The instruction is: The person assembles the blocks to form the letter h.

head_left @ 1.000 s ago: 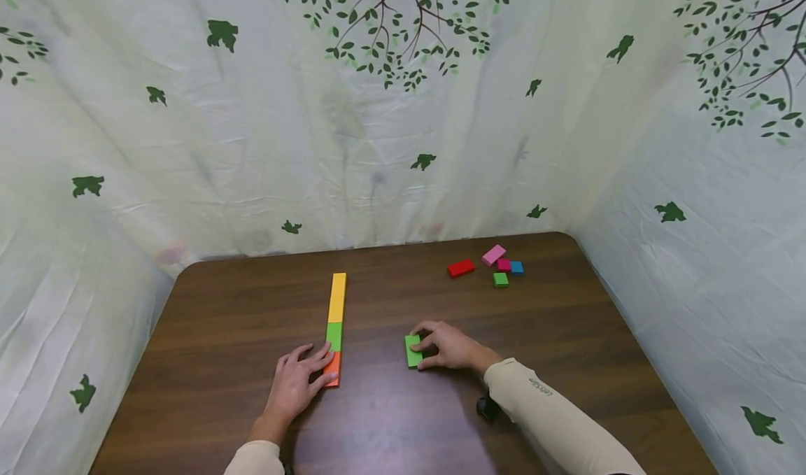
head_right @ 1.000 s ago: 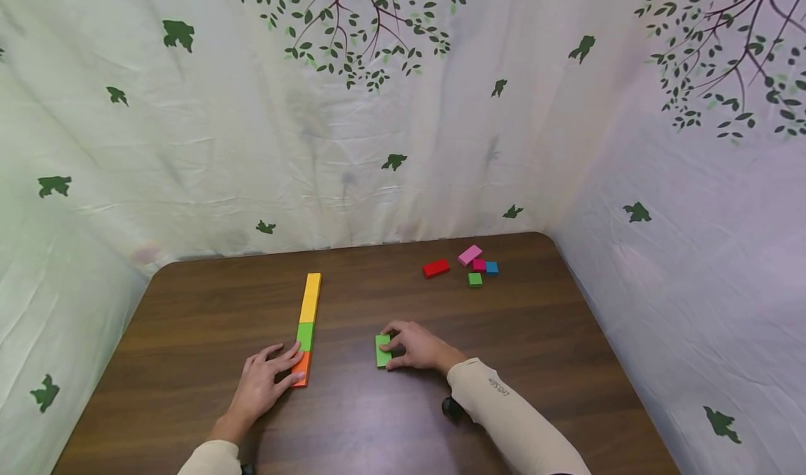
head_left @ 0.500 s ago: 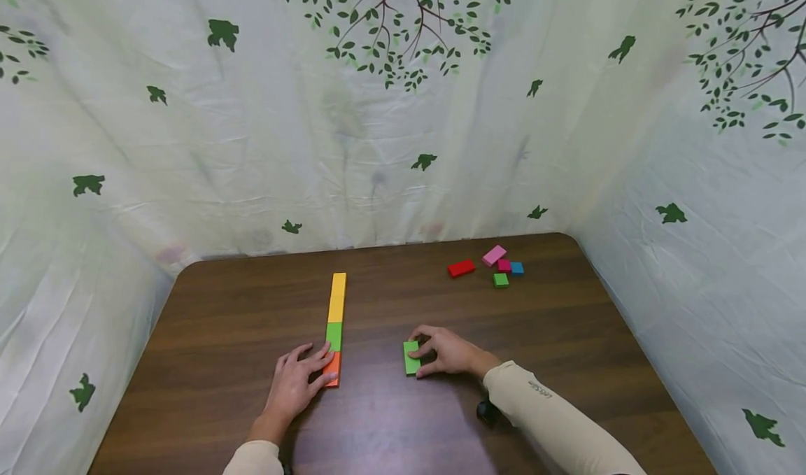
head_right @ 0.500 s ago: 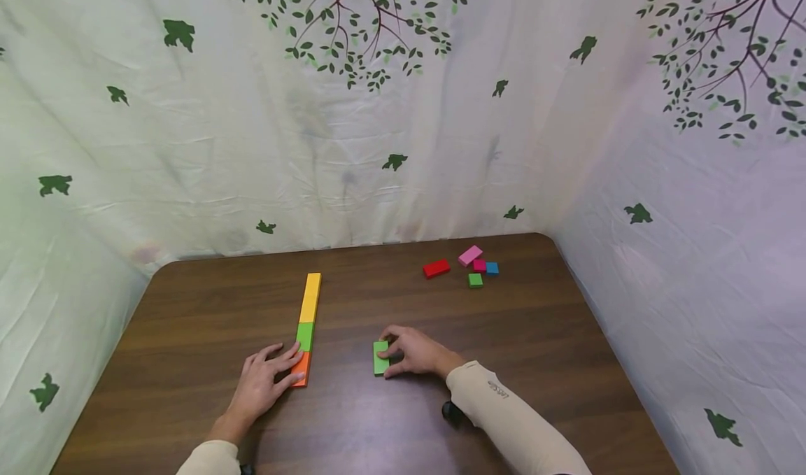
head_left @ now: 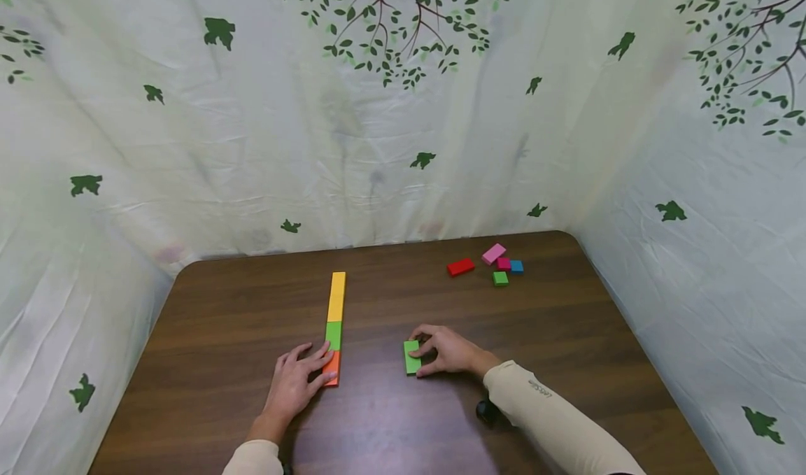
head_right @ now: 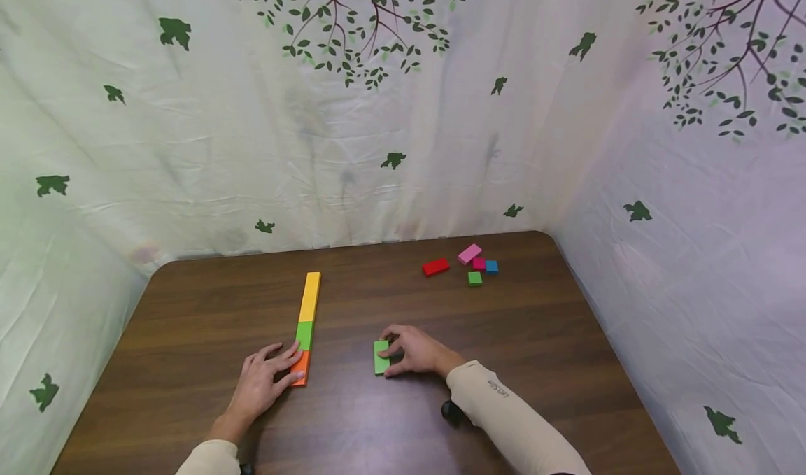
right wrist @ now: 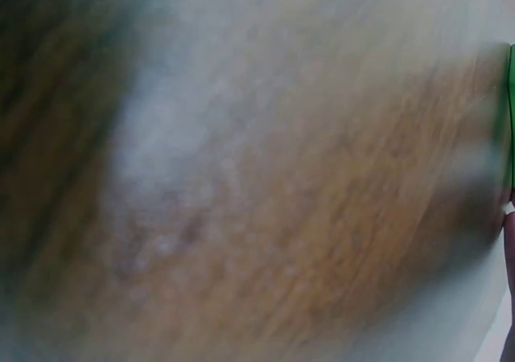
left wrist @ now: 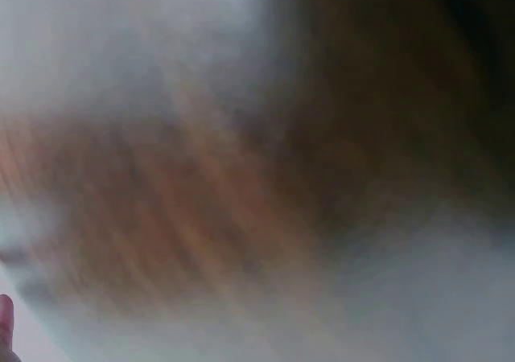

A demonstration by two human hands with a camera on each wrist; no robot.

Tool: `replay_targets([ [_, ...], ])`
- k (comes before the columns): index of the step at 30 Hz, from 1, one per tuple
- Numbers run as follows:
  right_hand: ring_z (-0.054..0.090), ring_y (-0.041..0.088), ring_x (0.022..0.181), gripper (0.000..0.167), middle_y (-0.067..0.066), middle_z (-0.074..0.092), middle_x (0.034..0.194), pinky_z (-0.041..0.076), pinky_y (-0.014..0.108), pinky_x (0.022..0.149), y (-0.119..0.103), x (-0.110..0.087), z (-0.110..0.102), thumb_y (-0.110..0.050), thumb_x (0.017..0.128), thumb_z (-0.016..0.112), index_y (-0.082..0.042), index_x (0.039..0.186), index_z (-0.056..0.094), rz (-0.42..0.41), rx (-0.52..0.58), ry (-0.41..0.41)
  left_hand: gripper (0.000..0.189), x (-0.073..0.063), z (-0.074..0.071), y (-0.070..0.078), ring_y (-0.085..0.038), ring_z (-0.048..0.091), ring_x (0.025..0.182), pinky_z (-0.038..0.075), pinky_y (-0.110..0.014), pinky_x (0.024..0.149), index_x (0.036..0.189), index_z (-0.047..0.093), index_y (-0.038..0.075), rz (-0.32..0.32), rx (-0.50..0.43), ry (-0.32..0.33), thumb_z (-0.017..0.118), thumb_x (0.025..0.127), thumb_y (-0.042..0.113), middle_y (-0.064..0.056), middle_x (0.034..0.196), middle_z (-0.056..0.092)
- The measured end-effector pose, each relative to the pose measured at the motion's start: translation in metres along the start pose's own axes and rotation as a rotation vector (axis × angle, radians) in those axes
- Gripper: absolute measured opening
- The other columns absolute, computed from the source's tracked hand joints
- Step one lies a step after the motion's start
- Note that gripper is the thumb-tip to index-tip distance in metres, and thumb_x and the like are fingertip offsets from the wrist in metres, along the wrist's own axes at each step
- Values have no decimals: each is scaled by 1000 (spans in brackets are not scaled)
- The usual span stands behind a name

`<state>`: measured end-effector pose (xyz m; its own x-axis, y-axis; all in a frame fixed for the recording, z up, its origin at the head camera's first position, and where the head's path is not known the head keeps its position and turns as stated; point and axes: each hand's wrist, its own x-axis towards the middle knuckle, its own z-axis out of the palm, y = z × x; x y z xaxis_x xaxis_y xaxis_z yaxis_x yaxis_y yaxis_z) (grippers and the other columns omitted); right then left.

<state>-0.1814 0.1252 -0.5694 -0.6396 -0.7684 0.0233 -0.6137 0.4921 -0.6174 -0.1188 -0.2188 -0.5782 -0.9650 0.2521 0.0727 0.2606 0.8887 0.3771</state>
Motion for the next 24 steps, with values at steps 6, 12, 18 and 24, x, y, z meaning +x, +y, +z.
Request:
replay_targets([
  [6,55,12,110,42,-2,56,122,45,28,94,-1,0,1,-34,80,79,-13,115,72,-15,-6,16,54,0,0,0,-36,44,127,30,-57,98,128,62,12,4,-2,6,73,82,37,-3,134,59],
  [12,55,12,109,41,-2,56,121,46,28,93,-3,2,0,-34,80,79,-14,115,72,-2,-7,12,52,-1,0,-1,-36,46,125,30,-55,97,126,64,12,40,-17,50,75,81,35,-2,132,59],
  [18,53,9,109,40,-5,55,121,45,27,94,-2,3,1,-35,80,79,-15,115,73,19,13,-1,52,-1,1,-2,-37,46,125,30,-56,97,126,64,11,47,-19,53,75,81,35,-3,133,59],
  [24,53,9,109,40,-6,56,120,44,27,94,0,3,1,-35,79,80,-15,113,74,0,30,7,53,-1,1,-1,-36,45,126,29,-56,98,127,64,13,34,-18,32,73,81,38,-2,134,58],
])
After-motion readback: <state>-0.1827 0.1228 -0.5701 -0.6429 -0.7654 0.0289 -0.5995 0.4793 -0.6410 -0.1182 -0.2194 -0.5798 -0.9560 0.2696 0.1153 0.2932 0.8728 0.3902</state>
